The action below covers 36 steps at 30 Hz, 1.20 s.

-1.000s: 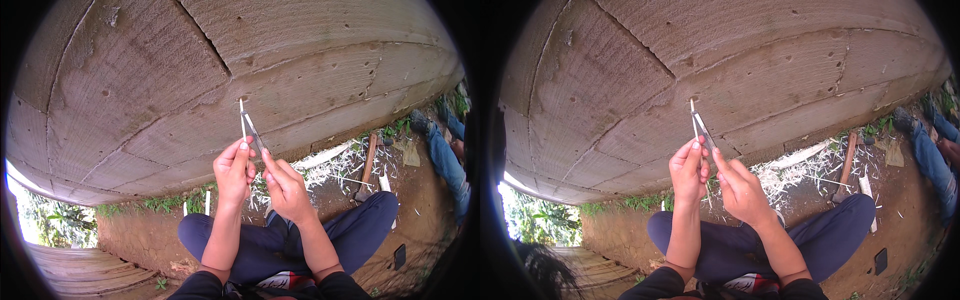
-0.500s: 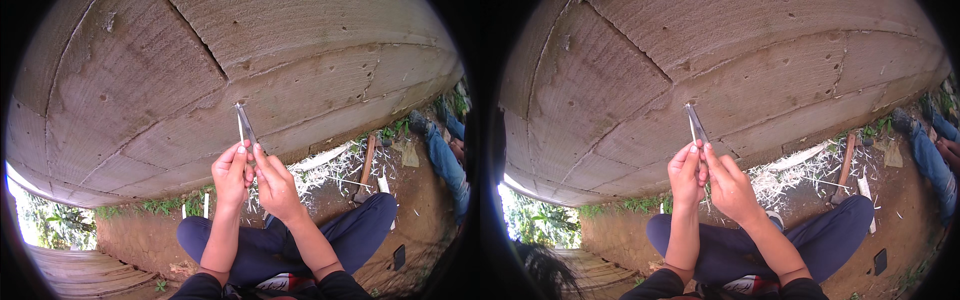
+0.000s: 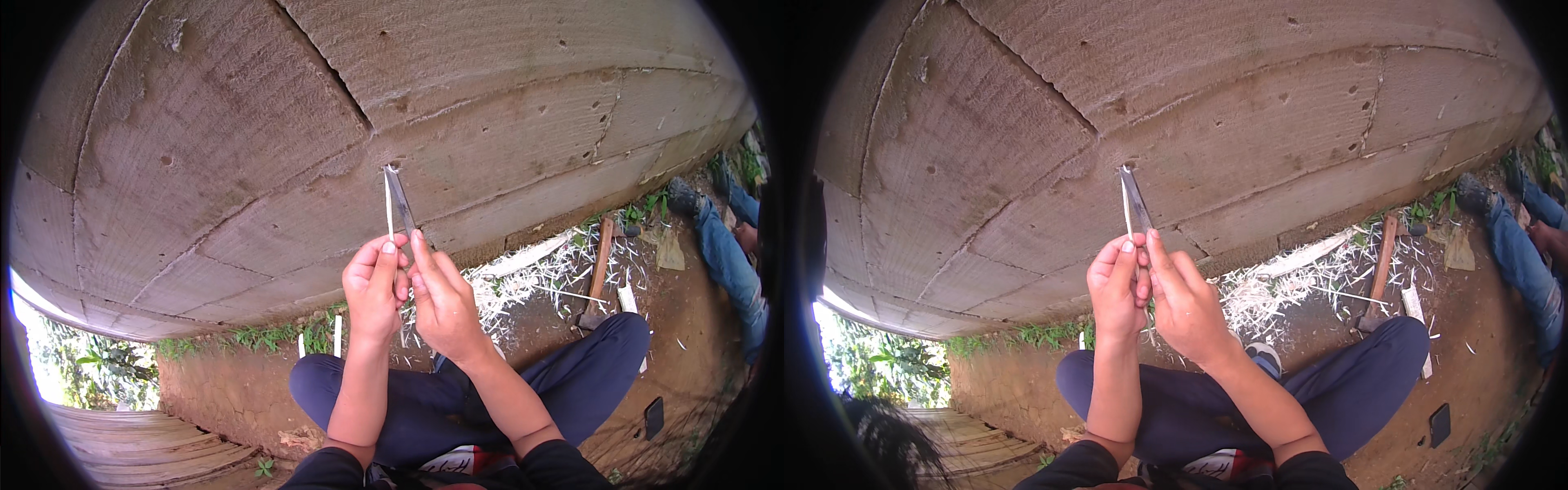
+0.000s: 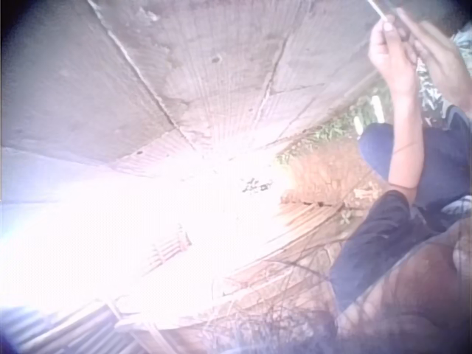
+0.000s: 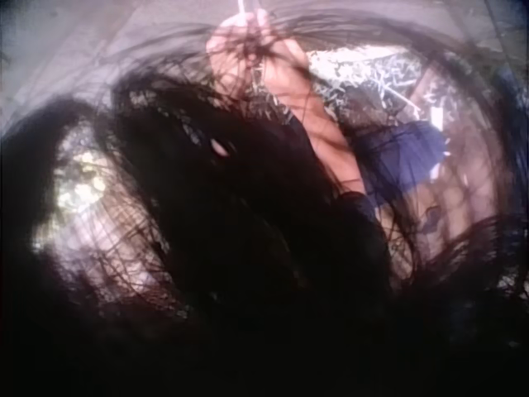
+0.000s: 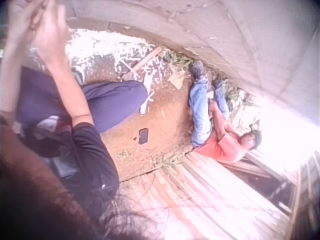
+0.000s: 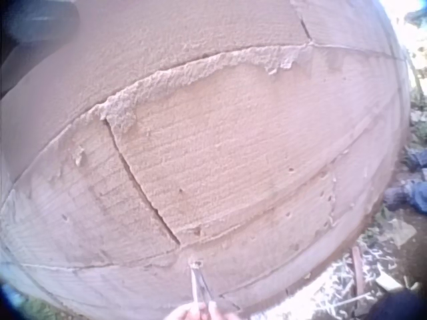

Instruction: The person sits cross-legged on the ground and uses a knife to sharpen a thin wooden stick. They hold the stick in one hand and the knife in the other, scraping the blade along the wood to create shavings. The person occasionally pauses to inspect the stick's tip before continuing to sharpen it.

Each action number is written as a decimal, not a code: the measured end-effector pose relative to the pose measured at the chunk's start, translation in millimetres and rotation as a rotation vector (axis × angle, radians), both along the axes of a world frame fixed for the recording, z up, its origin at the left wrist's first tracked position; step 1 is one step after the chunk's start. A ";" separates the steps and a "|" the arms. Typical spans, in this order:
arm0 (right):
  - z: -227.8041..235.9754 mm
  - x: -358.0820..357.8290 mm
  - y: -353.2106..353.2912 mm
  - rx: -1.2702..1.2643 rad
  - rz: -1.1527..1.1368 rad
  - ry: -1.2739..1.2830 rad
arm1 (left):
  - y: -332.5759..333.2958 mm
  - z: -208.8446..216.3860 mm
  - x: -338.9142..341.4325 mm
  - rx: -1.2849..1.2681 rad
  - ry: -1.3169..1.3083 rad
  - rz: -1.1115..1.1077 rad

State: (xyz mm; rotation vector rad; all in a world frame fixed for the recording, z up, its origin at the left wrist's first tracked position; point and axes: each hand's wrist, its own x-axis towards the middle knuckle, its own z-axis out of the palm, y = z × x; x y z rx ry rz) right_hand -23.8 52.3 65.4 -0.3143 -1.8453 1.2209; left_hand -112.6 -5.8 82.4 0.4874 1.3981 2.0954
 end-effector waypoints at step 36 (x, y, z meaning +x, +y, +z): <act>-10.0 49.1 10.4 -0.074 0.195 -0.097 | 1.8 6.6 1.0 0.029 0.038 -0.066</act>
